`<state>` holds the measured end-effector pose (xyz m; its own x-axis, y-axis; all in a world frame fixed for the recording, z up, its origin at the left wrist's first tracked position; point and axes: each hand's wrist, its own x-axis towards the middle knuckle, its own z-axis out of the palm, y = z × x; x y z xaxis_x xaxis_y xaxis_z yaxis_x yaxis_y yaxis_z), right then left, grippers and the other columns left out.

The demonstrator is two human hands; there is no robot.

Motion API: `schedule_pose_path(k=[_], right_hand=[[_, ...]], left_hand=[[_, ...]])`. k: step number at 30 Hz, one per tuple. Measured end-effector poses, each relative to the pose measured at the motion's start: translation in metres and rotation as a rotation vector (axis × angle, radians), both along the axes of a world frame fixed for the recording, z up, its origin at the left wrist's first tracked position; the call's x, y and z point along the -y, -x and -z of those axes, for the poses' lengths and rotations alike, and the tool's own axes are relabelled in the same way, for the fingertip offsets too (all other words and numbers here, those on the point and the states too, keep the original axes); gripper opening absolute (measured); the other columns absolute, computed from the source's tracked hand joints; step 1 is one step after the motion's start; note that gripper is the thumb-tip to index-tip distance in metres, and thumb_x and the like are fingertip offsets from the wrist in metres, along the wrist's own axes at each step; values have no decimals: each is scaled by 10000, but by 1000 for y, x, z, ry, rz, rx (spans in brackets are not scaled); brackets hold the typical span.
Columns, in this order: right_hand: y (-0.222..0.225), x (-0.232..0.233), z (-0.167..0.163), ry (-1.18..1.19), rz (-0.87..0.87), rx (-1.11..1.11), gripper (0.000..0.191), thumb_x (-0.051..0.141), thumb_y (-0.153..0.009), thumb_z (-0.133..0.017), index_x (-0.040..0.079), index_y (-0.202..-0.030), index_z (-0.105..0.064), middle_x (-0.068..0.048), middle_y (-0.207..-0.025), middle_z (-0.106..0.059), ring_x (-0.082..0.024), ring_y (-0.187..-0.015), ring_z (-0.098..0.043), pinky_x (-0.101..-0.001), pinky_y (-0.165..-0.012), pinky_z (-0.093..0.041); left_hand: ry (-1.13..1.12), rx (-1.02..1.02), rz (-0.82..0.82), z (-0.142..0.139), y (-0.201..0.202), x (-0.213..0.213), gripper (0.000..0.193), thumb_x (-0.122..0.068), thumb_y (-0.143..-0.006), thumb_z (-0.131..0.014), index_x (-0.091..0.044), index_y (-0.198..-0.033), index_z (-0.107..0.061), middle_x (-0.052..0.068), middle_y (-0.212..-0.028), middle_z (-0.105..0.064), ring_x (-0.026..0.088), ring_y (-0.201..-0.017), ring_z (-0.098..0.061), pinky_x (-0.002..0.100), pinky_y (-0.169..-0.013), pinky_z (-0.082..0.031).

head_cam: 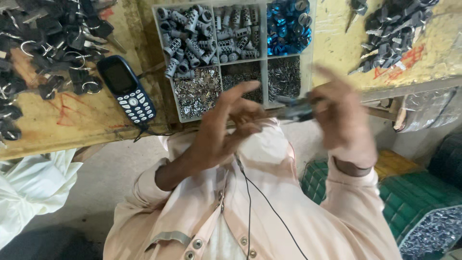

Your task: The person sits at a workbench assembling spark plugs. They pick small metal terminal parts from a compartment box, press a blue insulator cap onto each metal body by hand, and place finished assemblies aside, repeating the cycle with new components.

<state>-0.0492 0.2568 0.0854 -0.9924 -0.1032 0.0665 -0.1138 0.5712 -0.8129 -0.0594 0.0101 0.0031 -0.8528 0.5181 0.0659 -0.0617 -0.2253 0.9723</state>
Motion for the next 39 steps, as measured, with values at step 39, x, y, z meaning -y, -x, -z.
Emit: schedule_pose_path(k=[39], right_hand=[[19,40,70,303,-60,482,43,40,-1070,-595,24,-1108,-586,-31,-953,-594,-96,-689,-545,-254,-597,-433]], left_hand=[[397,-83,-332,-10,5,49,163,35,-925,-806,-14,-1066,-738,75,-954,-735,123,-791,-686,275,-672,-549]])
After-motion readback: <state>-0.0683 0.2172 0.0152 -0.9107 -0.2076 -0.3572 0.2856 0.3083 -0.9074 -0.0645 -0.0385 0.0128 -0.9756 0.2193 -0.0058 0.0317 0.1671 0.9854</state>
